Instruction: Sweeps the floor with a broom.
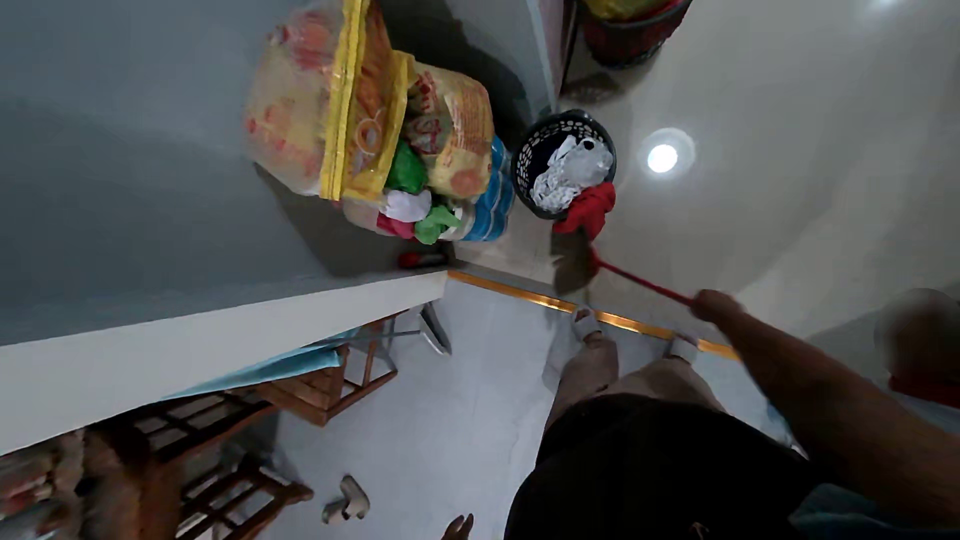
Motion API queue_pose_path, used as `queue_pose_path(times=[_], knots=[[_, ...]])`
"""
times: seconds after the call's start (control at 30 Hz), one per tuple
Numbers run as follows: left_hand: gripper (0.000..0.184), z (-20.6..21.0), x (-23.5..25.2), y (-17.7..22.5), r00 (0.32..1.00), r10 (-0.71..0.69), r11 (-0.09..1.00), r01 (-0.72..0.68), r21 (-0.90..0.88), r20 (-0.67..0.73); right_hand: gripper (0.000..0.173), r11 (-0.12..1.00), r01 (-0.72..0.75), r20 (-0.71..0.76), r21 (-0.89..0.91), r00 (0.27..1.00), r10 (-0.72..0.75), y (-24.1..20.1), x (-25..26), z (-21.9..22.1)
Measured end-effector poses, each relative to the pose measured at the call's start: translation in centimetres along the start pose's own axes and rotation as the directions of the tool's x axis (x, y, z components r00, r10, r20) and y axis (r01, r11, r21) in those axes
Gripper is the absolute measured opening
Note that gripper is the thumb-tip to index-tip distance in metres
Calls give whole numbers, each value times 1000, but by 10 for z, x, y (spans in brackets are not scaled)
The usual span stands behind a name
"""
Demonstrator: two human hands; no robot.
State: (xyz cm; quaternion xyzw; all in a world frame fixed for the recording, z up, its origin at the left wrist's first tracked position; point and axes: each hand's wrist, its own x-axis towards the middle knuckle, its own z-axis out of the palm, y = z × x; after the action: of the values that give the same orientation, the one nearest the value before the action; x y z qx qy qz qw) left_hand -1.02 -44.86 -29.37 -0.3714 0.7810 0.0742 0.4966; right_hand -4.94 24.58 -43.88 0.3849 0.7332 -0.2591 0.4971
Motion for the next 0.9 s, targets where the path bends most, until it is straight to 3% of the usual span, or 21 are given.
queue_pose_path(times=[0.1, 0.2, 0.33, 0.43, 0.57, 0.7, 0.73, 0.83, 0.9], knots=[[50, 6, -11, 14, 997, -46, 990, 54, -129, 64, 36, 984, -176, -97, -38, 980, 171, 57, -35, -31], [48, 9, -1, 28, 997, -11, 975, 29, -222, 82, 31, 971, -236, -118, -49, 966, 229, 56, -82, -40], [47, -3, -4, 63, 999, 30, 945, -14, -325, 42, 28, 991, -92, -57, -94, 995, 87, 56, -128, -9], [47, -9, 9, 64, 998, 58, 947, -43, -319, 38, 32, 990, 96, 35, -106, 995, -92, 31, -148, 5], [48, -21, 6, 76, 996, 83, 952, -71, -298, 27, 37, 947, 282, 60, -154, 959, -276, -56, -143, 20], [49, -27, 7, 78, 993, 120, 944, -119, -307, -13, 77, 845, 453, 219, -284, 889, -403, -170, -125, 20], [50, -29, 7, 79, 989, 146, 942, -146, -303, -23, 78, 820, 493, 267, -290, 865, -426, -191, -115, 21], [50, -33, -5, 82, 978, 202, 929, -207, -307, -48, 53, 784, 608, 272, -124, 781, -562, -243, -86, 31], [50, -30, -8, 81, 970, 233, 923, -241, -299, -64, 38, 807, 589, 250, 45, 776, -580, -282, -91, 37]])
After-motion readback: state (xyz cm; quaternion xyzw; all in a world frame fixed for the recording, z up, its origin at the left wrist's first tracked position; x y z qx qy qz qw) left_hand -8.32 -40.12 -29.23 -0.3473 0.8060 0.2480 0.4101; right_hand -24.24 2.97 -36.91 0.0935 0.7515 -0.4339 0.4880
